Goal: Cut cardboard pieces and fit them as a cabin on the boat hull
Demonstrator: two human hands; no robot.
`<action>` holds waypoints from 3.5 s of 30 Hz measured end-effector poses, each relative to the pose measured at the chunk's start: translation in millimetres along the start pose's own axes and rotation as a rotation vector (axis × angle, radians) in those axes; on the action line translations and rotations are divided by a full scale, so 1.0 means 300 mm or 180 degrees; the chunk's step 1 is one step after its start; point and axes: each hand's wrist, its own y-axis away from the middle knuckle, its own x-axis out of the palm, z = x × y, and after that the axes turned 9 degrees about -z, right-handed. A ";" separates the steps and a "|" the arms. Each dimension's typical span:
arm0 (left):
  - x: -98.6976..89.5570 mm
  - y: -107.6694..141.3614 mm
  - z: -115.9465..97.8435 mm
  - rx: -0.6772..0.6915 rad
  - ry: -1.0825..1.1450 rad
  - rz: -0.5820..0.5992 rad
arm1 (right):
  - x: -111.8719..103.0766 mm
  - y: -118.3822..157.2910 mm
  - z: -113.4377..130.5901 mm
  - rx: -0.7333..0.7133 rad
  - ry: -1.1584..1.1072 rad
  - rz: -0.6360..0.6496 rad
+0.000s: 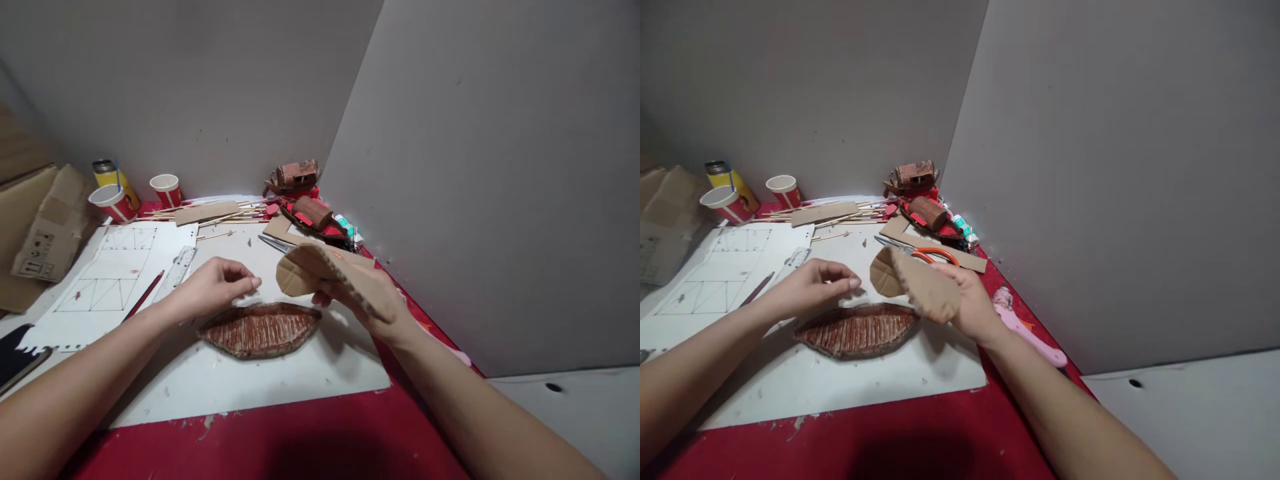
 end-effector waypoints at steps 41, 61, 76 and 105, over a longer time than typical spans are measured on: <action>0.019 0.047 -0.077 0.1316 -0.1676 0.0017 | 0.069 0.073 -0.078 -0.1298 0.1117 0.0236; -0.021 -0.009 0.011 0.0657 -0.1496 0.1140 | 0.080 0.061 -0.090 -0.1694 0.1173 0.0484; 0.001 -0.002 -0.001 0.0454 -0.1070 0.0825 | 0.060 0.071 -0.080 -0.1988 0.1490 0.0492; 0.049 -0.016 0.034 -0.0630 0.3043 0.0689 | 0.102 0.049 -0.072 -0.0940 0.0578 -0.0367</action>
